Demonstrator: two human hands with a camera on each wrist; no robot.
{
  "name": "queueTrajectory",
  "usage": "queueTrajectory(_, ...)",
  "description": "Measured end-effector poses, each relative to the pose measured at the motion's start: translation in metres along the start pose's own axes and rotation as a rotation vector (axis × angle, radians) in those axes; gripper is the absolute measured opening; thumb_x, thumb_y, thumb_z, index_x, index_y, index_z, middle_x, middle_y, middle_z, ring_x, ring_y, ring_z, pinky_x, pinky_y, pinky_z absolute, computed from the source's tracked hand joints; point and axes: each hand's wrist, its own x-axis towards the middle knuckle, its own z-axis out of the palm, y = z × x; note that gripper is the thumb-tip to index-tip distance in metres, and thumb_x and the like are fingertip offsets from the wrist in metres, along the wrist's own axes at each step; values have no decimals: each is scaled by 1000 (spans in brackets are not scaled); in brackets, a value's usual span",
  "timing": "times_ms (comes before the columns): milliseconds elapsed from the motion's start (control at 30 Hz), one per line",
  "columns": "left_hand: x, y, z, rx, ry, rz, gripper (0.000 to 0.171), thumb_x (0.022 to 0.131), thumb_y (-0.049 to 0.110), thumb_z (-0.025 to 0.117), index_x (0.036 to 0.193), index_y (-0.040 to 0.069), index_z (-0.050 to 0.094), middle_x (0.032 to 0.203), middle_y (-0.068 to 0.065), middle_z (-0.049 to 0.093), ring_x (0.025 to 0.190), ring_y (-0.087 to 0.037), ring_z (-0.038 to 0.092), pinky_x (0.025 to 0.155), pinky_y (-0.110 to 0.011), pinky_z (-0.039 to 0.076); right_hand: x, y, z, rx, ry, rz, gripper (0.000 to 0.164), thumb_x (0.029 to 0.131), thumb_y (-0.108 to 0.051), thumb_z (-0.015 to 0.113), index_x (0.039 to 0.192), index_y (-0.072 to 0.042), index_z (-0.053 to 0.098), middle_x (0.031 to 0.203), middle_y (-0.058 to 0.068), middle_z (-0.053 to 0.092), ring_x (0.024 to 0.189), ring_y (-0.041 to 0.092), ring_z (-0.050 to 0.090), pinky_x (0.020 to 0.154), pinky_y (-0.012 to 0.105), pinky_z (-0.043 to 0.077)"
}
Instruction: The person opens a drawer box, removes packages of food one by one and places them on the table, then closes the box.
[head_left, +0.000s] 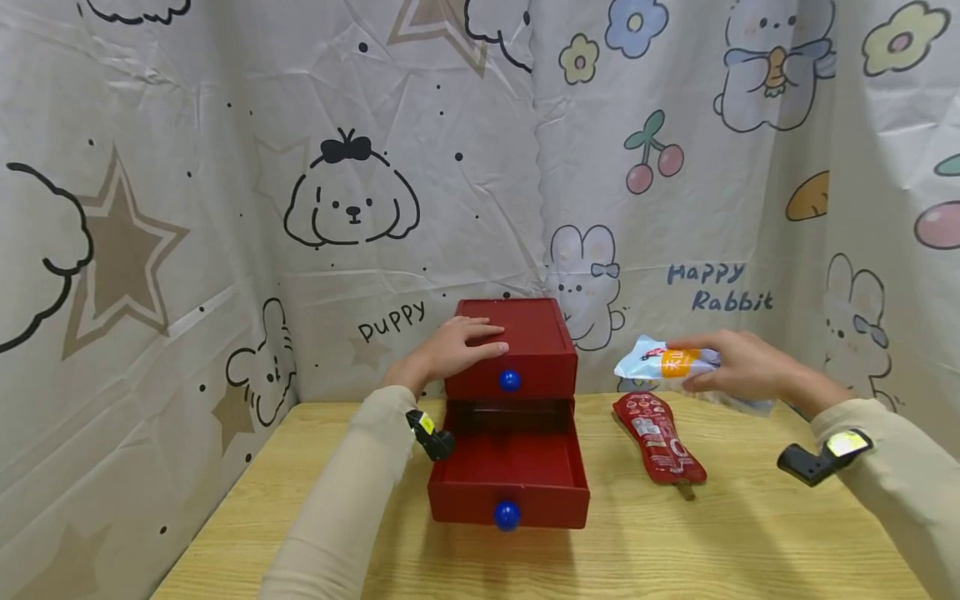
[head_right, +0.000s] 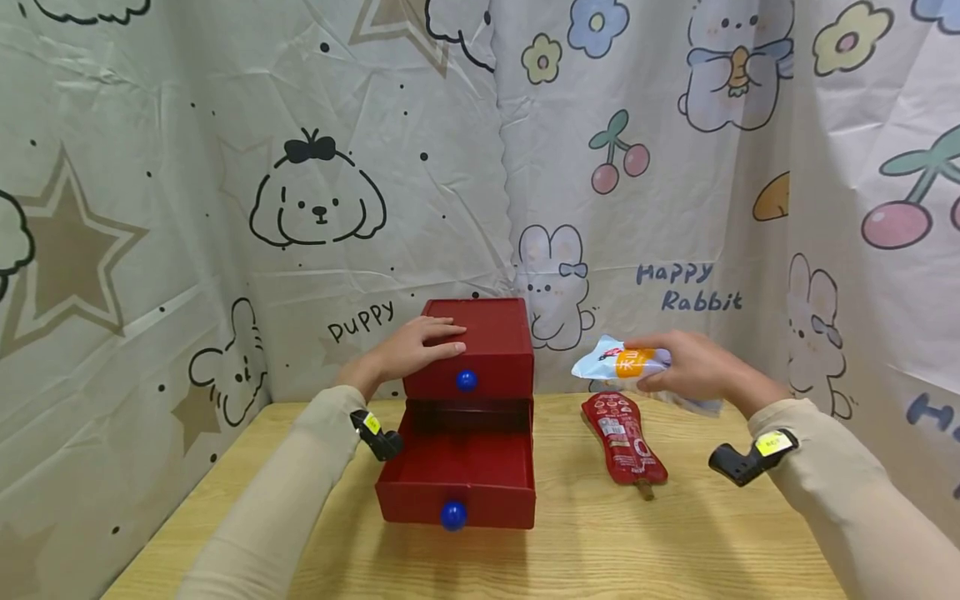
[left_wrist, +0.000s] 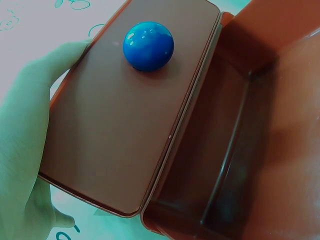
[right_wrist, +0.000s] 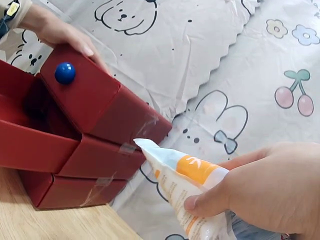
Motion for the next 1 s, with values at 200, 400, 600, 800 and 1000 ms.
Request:
queueTrajectory(200, -2, 0, 0, 1, -4, 7, 62, 98, 54, 59, 151, 22, 57, 162, -6, 40, 152, -30, 23, 120, -56, 23, 5, 12, 9, -9, 39, 51, 67, 89, -27, 82, 144, 2, 57, 129, 33, 61, 111, 49, 59, 86, 67, 48)
queueTrajectory(400, -1, 0, -1, 16, -12, 10, 62, 98, 55, 58, 151, 22, 57, 162, -5, 40, 152, -30, 23, 120, -55, 22, 4, 29, 19, 21, 78, 162, 71, 91, -29, 78, 147, 5, 52, 128, 36, 59, 106, 48, 58, 82, 62, 48)
queueTrajectory(600, -1, 0, -3, 34, 0, 26, 61, 98, 53, 58, 150, 21, 58, 161, -7, 42, 150, -30, 28, 119, -55, 25, 1, 52, 30, 41, 91, 253, 72, 94, -30, 74, 149, 7, 46, 139, 44, 45, 117, 60, 47, 89, 72, 40)
queueTrajectory(800, -1, 0, -2, 46, -8, 33, 61, 98, 52, 59, 150, 21, 58, 160, -8, 42, 149, -30, 29, 118, -54, 27, -7, 74, 40, 71, 78, 319, 74, 95, -31, 72, 148, 11, 43, 136, 45, 44, 110, 57, 49, 86, 69, 42)
queueTrajectory(1000, -1, -1, -2, 33, 0, 24, 62, 98, 53, 59, 151, 22, 57, 161, -6, 42, 149, -28, 28, 119, -54, 27, -16, 88, 49, 91, 80, 371, 73, 96, -29, 70, 146, 16, 41, 133, 46, 46, 102, 51, 52, 81, 62, 44)
